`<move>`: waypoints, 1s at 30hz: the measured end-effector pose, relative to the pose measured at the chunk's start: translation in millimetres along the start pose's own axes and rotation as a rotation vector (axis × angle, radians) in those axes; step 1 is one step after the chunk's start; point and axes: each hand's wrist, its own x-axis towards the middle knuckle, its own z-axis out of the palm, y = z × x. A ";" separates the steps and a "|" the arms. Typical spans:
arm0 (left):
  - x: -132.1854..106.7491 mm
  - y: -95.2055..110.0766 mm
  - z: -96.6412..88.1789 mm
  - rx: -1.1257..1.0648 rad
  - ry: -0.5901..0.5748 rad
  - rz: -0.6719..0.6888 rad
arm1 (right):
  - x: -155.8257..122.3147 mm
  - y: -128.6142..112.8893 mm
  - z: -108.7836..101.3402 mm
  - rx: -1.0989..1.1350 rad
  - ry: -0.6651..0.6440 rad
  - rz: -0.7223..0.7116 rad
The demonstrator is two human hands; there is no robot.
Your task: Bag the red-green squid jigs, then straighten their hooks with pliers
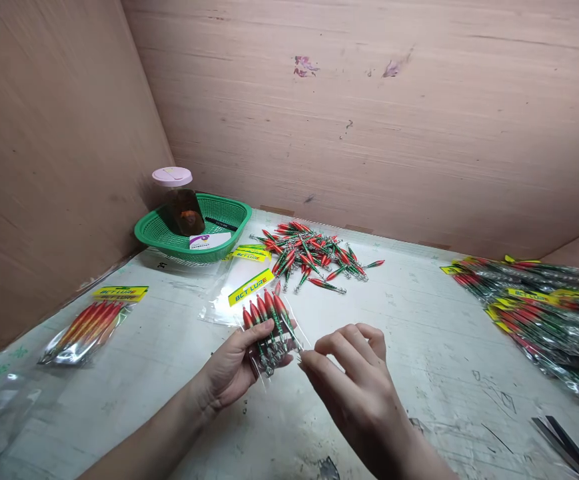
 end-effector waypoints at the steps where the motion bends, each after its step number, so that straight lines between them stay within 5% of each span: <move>1: -0.3 -0.4 -0.1 0.009 -0.019 -0.002 | 0.3 1.1 1.2 0.011 0.006 0.014; 7: -0.9 -7.6 -2.6 0.124 -0.096 -0.082 | -9.8 6.4 1.4 0.058 -0.054 0.071; 12: 2.5 -22.5 -9.4 0.335 -0.139 -0.178 | -47.6 -2.0 3.2 0.077 -0.124 0.055; 14: 0.5 -25.1 -10.8 0.537 -0.083 -0.063 | -67.1 -5.7 8.8 0.042 -0.119 0.076; 18: -10.7 -26.8 -8.4 1.185 0.177 0.437 | -95.6 -9.3 22.5 -0.046 -0.128 0.091; 20: -14.7 -32.3 -7.7 1.491 -0.043 0.554 | -101.2 -9.1 26.7 -0.063 -0.124 0.090; 23: -13.2 -46.3 -11.6 1.723 -0.499 0.492 | -103.2 -7.2 28.5 -0.074 -0.145 0.082; 25: -9.0 -54.4 -16.4 1.763 -0.578 0.470 | -103.6 -5.6 28.8 -0.085 -0.162 0.072; 30: 0.4 -59.5 -25.6 1.731 -0.547 0.558 | -104.2 -3.6 36.5 -0.108 -0.175 0.049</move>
